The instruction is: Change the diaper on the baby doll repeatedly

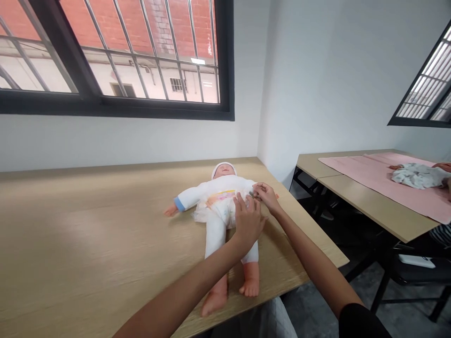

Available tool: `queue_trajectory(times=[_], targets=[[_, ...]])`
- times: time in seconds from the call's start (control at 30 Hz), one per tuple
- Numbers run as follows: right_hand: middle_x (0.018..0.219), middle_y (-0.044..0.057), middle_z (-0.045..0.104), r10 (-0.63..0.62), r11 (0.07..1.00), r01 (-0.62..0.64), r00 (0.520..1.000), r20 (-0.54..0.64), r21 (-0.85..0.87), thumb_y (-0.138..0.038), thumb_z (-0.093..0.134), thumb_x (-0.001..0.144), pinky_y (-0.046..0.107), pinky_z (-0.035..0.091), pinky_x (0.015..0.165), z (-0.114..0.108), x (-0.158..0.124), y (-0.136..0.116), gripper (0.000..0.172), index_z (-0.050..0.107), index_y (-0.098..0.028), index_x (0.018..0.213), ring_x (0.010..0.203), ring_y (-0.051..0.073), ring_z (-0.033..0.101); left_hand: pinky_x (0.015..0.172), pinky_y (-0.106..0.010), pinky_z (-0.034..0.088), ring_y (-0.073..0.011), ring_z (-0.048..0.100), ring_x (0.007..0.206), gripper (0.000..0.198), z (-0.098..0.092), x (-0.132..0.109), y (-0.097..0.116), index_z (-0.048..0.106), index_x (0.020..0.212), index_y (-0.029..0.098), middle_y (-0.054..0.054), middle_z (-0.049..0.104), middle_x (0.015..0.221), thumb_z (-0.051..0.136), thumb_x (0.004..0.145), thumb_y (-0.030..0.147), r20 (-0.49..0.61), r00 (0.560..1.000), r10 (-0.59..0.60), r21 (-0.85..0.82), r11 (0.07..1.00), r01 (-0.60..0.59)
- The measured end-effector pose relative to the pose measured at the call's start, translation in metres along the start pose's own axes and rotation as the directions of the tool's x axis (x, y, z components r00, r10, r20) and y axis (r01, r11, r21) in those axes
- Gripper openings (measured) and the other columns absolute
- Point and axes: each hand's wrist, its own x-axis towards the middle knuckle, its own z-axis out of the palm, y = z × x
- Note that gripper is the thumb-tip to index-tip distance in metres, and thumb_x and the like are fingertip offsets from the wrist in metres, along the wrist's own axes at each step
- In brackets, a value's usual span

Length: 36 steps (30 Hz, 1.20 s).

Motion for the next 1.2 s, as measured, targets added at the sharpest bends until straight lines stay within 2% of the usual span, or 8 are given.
queue_trajectory(times=[0.1, 0.2, 0.43, 0.63, 0.93, 1.0, 1.07, 1.2], targets=[[0.097, 0.004, 0.067, -0.062, 0.996, 0.071, 0.987, 0.151, -0.054, -0.038, 0.068, 0.070, 0.027, 0.049, 0.075, 0.001, 0.000, 0.001, 0.031, 0.068, -0.019, 0.094, 0.084, 0.015, 0.060, 0.104, -0.060, 0.028, -0.0494, 0.038, 0.129, 0.064, -0.002, 0.000, 0.001, 0.053, 0.131, 0.006, -0.024, 0.052, 0.133, 0.055, 0.085, 0.050, 0.039, 0.999, -0.012, -0.006, 1.000, 0.012], [0.100, 0.006, 0.068, -0.114, 0.985, 0.139, 0.971, 0.212, -0.105, -0.038, 0.066, 0.073, 0.031, 0.048, 0.086, 0.001, 0.002, 0.005, 0.027, 0.070, -0.018, 0.091, 0.090, 0.017, 0.061, 0.105, -0.058, 0.028, -0.0489, 0.036, 0.130, 0.064, -0.004, 0.001, 0.002, 0.051, 0.133, 0.005, -0.024, 0.050, 0.135, 0.055, 0.086, 0.048, 0.071, 0.997, -0.022, -0.013, 1.000, 0.023], [0.085, 0.004, 0.069, -0.135, 0.982, 0.155, 0.976, 0.170, -0.106, -0.039, 0.067, 0.070, 0.033, 0.049, 0.083, 0.003, 0.006, 0.018, 0.022, 0.067, -0.017, 0.077, 0.084, 0.018, 0.063, 0.106, -0.060, 0.026, -0.0506, 0.032, 0.132, 0.059, -0.004, 0.002, 0.003, 0.057, 0.126, 0.002, -0.027, 0.049, 0.135, 0.056, 0.086, 0.044, 0.098, 0.995, -0.021, -0.075, 0.997, 0.028], [0.078, 0.003, 0.067, -0.129, 0.977, 0.132, 0.991, 0.026, -0.167, -0.036, 0.061, 0.070, 0.033, 0.048, 0.082, 0.001, 0.011, 0.023, 0.020, 0.062, -0.017, 0.072, 0.078, 0.017, 0.060, 0.105, -0.060, 0.026, -0.0492, 0.035, 0.131, 0.054, -0.005, 0.002, 0.003, 0.059, 0.123, 0.005, -0.024, 0.051, 0.134, 0.052, 0.088, 0.046, 0.109, 0.994, -0.008, -0.034, 0.999, 0.012], [0.075, 0.006, 0.066, -0.095, 0.968, 0.099, 0.995, 0.027, -0.231, -0.037, 0.059, 0.070, 0.036, 0.048, 0.081, -0.001, 0.011, 0.027, 0.020, 0.060, -0.017, 0.069, 0.075, 0.020, 0.060, 0.106, -0.058, 0.026, -0.0481, 0.035, 0.131, 0.058, -0.005, 0.001, 0.002, 0.056, 0.128, 0.005, -0.024, 0.051, 0.135, 0.052, 0.087, 0.046, 0.108, 0.994, -0.004, -0.022, 1.000, 0.007], [0.078, 0.007, 0.066, -0.114, 0.969, 0.118, 0.993, 0.031, -0.219, -0.034, 0.058, 0.071, 0.036, 0.049, 0.082, -0.001, 0.010, 0.024, 0.019, 0.061, -0.015, 0.073, 0.077, 0.020, 0.061, 0.105, -0.059, 0.027, -0.0490, 0.034, 0.131, 0.058, -0.005, 0.001, 0.001, 0.055, 0.128, 0.004, -0.025, 0.049, 0.136, 0.052, 0.087, 0.046, 0.107, 0.994, -0.005, -0.028, 1.000, 0.008], [0.091, 0.008, 0.068, -0.145, 0.967, 0.150, 0.989, 0.042, -0.204, -0.030, 0.057, 0.071, 0.035, 0.049, 0.084, -0.001, 0.008, 0.020, 0.021, 0.064, -0.015, 0.083, 0.083, 0.019, 0.061, 0.105, -0.059, 0.028, -0.0497, 0.034, 0.131, 0.059, -0.006, 0.001, 0.001, 0.055, 0.128, 0.003, -0.026, 0.048, 0.136, 0.051, 0.088, 0.046, 0.105, 0.994, -0.007, -0.035, 0.999, 0.011], [0.112, 0.007, 0.066, -0.215, 0.952, 0.240, 0.966, 0.144, -0.189, -0.029, 0.057, 0.075, 0.033, 0.049, 0.087, 0.000, 0.004, 0.013, 0.026, 0.067, -0.018, 0.096, 0.094, 0.017, 0.061, 0.105, -0.057, 0.028, -0.0493, 0.033, 0.132, 0.061, -0.007, 0.002, 0.001, 0.051, 0.133, 0.002, -0.026, 0.048, 0.137, 0.050, 0.088, 0.045, 0.104, 0.995, -0.014, -0.030, 0.999, 0.017]])
